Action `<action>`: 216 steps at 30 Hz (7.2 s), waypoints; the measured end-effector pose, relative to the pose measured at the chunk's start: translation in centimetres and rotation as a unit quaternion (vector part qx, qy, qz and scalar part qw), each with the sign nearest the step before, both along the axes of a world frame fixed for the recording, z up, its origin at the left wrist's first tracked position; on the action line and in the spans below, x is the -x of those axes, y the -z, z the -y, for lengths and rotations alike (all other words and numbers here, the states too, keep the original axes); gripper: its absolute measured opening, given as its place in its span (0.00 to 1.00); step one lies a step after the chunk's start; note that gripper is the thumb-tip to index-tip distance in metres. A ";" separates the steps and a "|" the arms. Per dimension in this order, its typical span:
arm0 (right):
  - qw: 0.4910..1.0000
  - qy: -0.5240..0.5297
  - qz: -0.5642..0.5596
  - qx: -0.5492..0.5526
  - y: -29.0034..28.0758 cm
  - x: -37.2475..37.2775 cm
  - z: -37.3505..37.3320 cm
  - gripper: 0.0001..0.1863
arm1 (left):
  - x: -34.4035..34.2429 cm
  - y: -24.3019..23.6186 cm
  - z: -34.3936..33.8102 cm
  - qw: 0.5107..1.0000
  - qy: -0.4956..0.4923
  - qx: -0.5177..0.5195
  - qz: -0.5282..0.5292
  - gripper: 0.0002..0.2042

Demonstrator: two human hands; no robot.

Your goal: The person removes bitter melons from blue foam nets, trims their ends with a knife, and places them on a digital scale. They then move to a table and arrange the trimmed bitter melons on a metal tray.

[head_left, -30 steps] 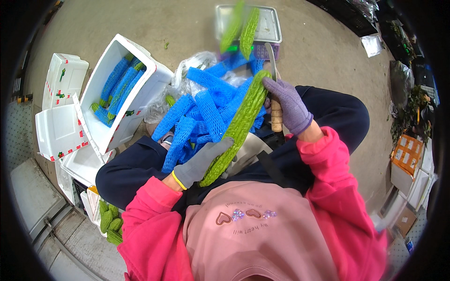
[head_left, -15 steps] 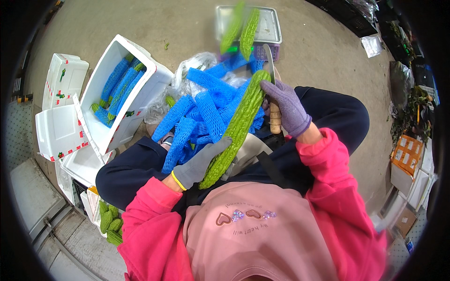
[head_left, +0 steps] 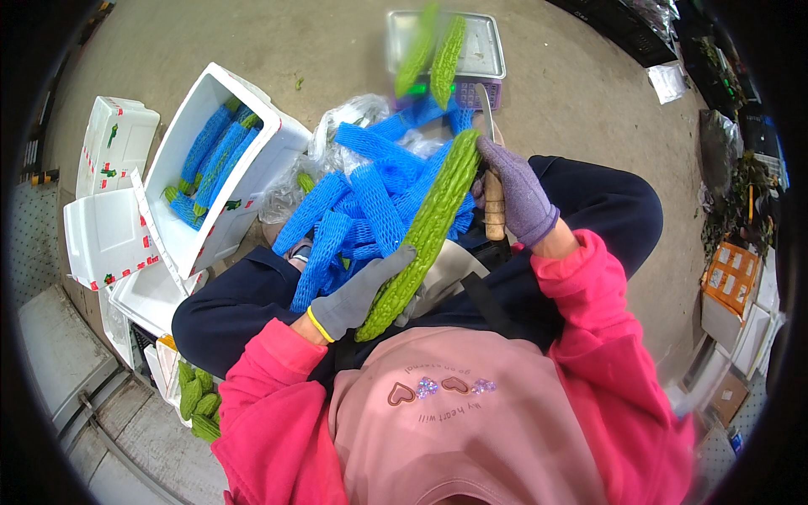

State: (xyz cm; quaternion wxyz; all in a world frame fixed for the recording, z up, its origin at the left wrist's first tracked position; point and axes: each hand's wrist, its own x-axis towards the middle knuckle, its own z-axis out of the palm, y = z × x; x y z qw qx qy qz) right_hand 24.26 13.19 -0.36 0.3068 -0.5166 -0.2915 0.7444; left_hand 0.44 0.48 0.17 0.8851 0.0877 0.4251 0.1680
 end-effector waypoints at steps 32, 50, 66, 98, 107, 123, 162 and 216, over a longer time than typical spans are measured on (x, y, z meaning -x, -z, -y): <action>1.000 -0.001 0.017 -0.007 -1.0 0.1 0.0 0.22 | 0.2 -0.4 -0.4 0.982 0.076 -0.108 -0.138 0.28; 0.990 0.043 -0.077 0.106 -0.8 -0.3 -0.5 0.19 | 0.7 -0.5 0.0 0.994 0.040 -0.079 -0.065 0.30; 0.994 -0.004 -0.098 0.047 0.1 -1.0 -0.3 0.16 | 1.5 0.0 0.2 0.983 0.076 -0.127 -0.108 0.29; 0.997 -0.031 0.061 -0.041 -1.0 0.4 -0.6 0.23 | 0.4 -0.1 0.7 0.991 0.041 -0.100 -0.074 0.26; 0.995 -0.039 0.073 -0.060 -1.3 0.4 -0.5 0.21 | 0.5 -0.1 0.6 0.994 0.044 -0.082 -0.060 0.28; 0.995 -0.009 0.076 -0.063 -0.9 0.7 -0.2 0.20 | 0.4 -0.1 0.5 0.996 0.027 -0.063 -0.062 0.31; 0.982 -0.093 0.142 -0.083 -1.7 1.7 0.2 0.16 | 2.0 0.2 -2.2 0.984 -0.093 -0.106 -0.112 0.18; 1.000 -0.004 0.026 0.003 -6.3 -3.0 -0.9 0.19 | -3.3 21.3 -30.4 0.774 0.017 -0.362 -0.519 0.30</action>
